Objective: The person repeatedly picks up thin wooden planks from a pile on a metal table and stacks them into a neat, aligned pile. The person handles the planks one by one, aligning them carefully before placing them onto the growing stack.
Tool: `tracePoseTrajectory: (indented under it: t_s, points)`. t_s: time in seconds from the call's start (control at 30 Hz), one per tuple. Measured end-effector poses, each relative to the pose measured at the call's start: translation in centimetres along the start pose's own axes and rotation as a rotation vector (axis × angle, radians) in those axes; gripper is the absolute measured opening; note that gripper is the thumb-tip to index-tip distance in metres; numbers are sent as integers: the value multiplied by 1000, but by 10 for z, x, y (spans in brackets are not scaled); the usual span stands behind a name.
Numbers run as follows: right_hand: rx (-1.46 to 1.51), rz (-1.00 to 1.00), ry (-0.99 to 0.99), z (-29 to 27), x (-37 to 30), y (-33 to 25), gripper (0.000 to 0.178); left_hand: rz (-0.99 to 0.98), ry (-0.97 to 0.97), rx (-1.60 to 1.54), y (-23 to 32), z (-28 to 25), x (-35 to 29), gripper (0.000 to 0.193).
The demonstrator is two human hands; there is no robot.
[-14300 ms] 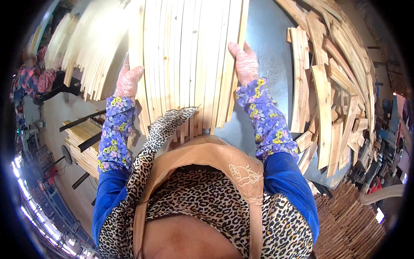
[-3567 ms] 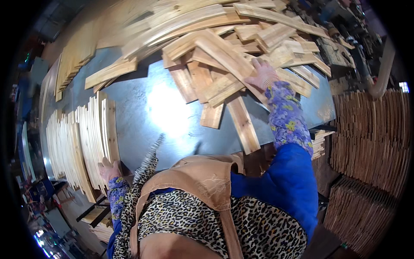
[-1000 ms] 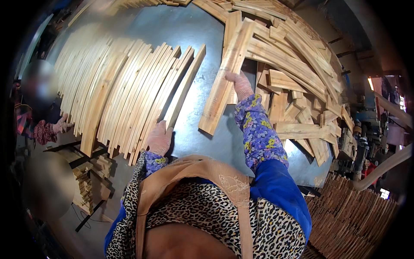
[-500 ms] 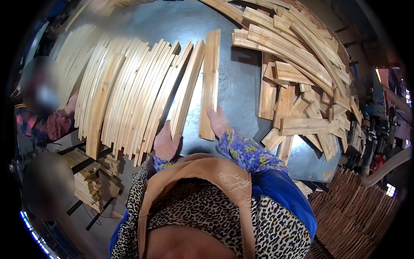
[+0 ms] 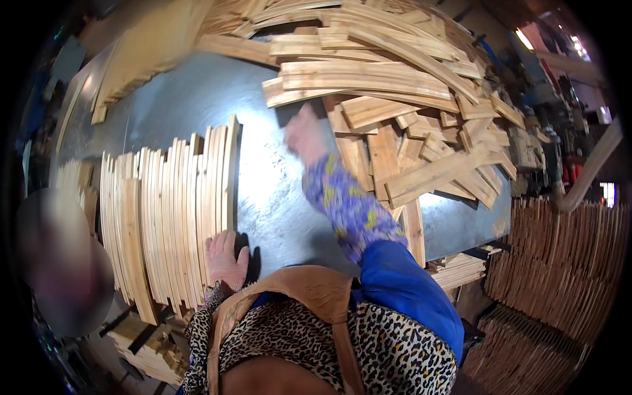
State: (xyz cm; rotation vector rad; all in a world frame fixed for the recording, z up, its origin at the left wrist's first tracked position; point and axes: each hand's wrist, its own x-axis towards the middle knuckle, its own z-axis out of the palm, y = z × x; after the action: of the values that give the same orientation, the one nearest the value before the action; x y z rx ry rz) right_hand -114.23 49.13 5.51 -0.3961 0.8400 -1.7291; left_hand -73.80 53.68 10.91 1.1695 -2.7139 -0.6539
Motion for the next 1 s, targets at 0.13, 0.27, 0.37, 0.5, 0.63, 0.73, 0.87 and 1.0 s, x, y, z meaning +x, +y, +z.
tracePoseTrajectory:
  t_s: [0.13,0.27,0.37,0.5,0.63,0.73,0.87,1.0]
  points:
    - [118,-274,763,-24,73,-79,59,-1,22,47,2,0,27,58]
    - [-706,-90,918,-20,30,-41,74,53,177,-34,26,-12,53,63]
    - [-688,33,955,18,-87,-12,71,225,155,-94,63,-5,85,78]
    - [-716,31,568,42,-223,49,69,178,-422,-297,93,53,100,113]
    - [-744,-16,381,29,-243,85,71,-277,-696,-1145,70,114,89,94]
    - [-871,234,558,20,-201,60,81,-487,-721,-1316,66,121,80,63]
    - [-881,251,466,0,-180,48,87,-733,-675,-1621,75,88,66,61]
    - [-605,315,369,-15,-185,38,77,-724,-543,-1735,70,64,46,62]
